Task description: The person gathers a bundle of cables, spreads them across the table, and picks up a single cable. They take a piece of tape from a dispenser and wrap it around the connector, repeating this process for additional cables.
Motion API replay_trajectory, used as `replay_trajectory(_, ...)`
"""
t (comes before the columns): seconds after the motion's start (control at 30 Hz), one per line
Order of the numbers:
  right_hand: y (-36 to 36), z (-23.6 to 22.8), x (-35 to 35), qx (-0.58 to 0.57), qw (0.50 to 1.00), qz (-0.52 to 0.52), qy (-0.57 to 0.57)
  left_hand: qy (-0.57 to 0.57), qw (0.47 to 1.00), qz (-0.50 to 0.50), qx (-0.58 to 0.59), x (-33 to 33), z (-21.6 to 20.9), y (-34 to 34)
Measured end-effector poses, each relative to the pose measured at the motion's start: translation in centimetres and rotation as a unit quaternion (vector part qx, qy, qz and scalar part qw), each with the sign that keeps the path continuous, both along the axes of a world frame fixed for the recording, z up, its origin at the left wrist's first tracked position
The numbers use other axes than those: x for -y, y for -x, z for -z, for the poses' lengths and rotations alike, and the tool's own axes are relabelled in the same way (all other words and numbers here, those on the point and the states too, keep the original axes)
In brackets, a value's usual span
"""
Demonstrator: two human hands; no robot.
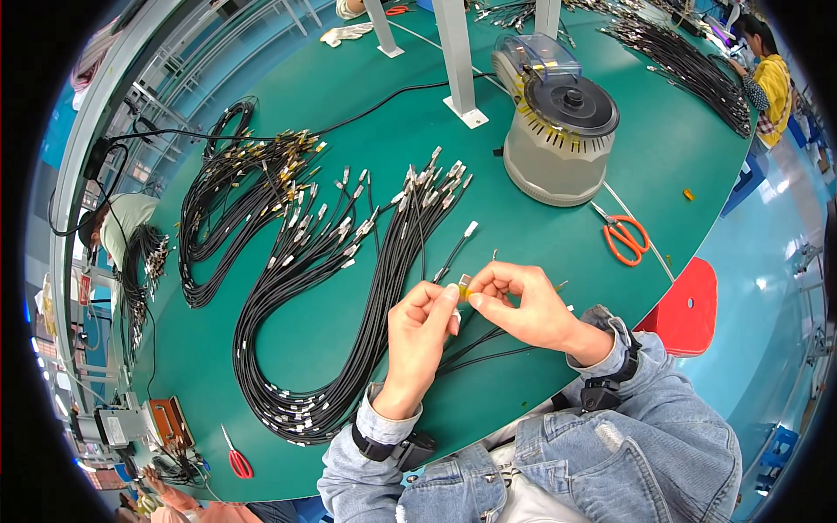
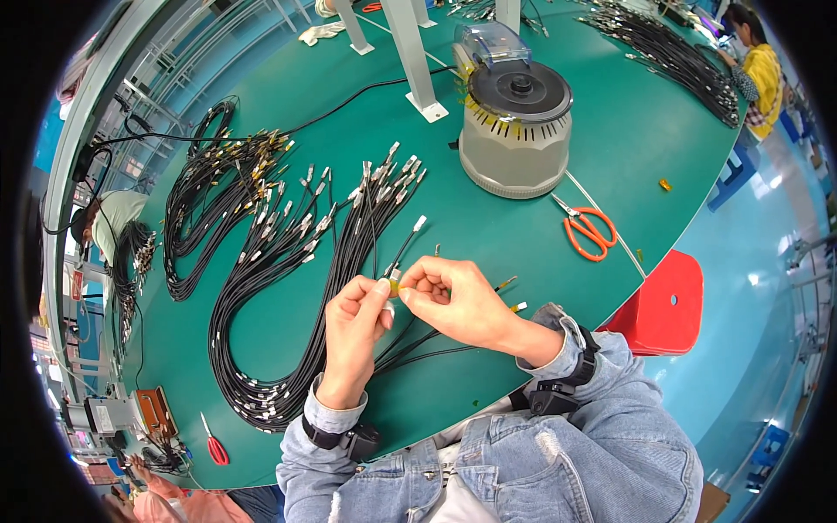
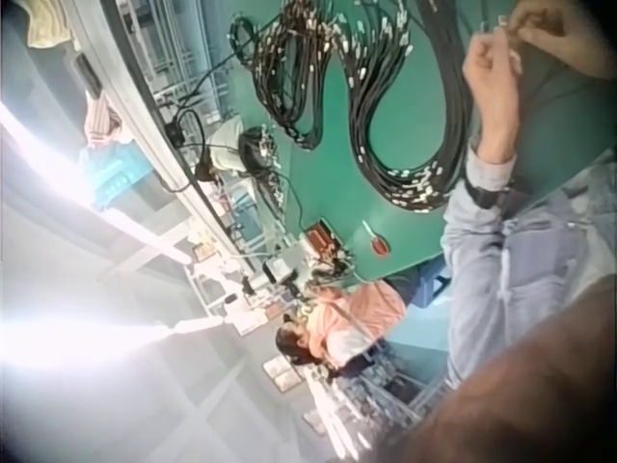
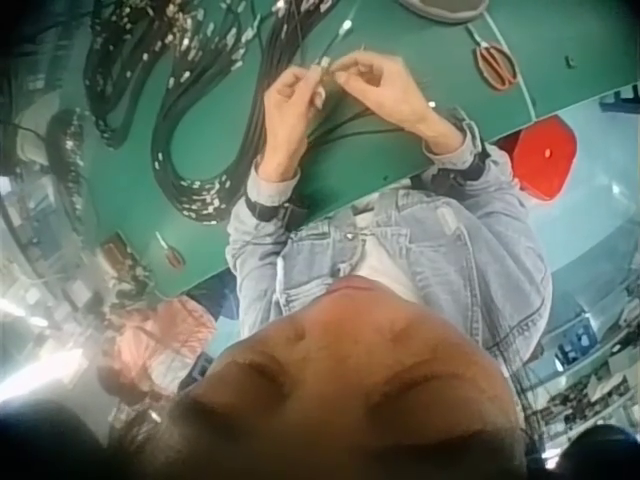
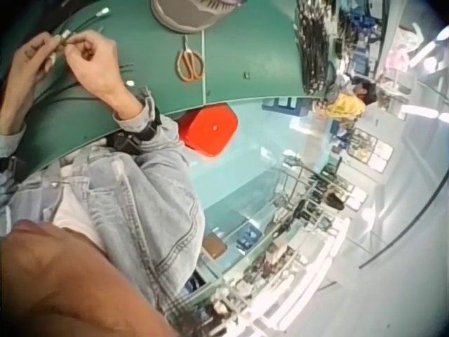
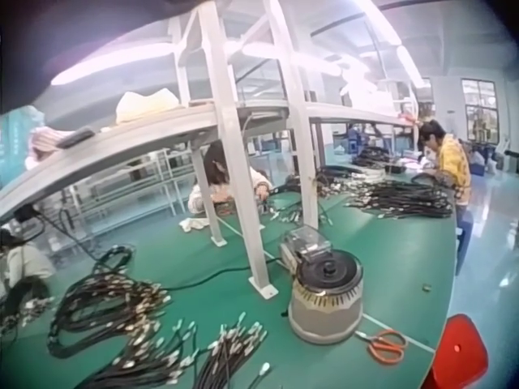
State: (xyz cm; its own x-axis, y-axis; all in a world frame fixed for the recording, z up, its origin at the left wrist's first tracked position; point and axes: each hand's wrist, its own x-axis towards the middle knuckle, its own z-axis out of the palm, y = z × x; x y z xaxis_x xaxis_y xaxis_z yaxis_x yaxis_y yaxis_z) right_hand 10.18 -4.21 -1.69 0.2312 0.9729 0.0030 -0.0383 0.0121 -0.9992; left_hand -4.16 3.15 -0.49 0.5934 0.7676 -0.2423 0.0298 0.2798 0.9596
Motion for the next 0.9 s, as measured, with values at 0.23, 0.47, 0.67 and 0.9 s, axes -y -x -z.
replay_trajectory(0.23,-0.3,0.2,-0.2,-0.056,0.998,-0.01,0.042,0.077,0.996,-0.028,0.024,0.0,0.3,-0.2)
replay_trajectory(0.47,-0.3,0.8,-0.3,-0.118,0.993,-0.021,0.018,0.091,0.995,-0.015,0.035,-0.2,0.2,0.1)
replay_trajectory(0.67,-0.3,1.3,-0.2,-0.112,0.993,-0.035,0.03,0.087,0.995,-0.013,0.038,0.0,0.2,0.0)
replay_trajectory(0.9,-0.4,1.0,-0.2,-0.106,0.994,-0.028,0.029,0.064,0.996,0.0,0.056,0.1,-0.3,0.0)
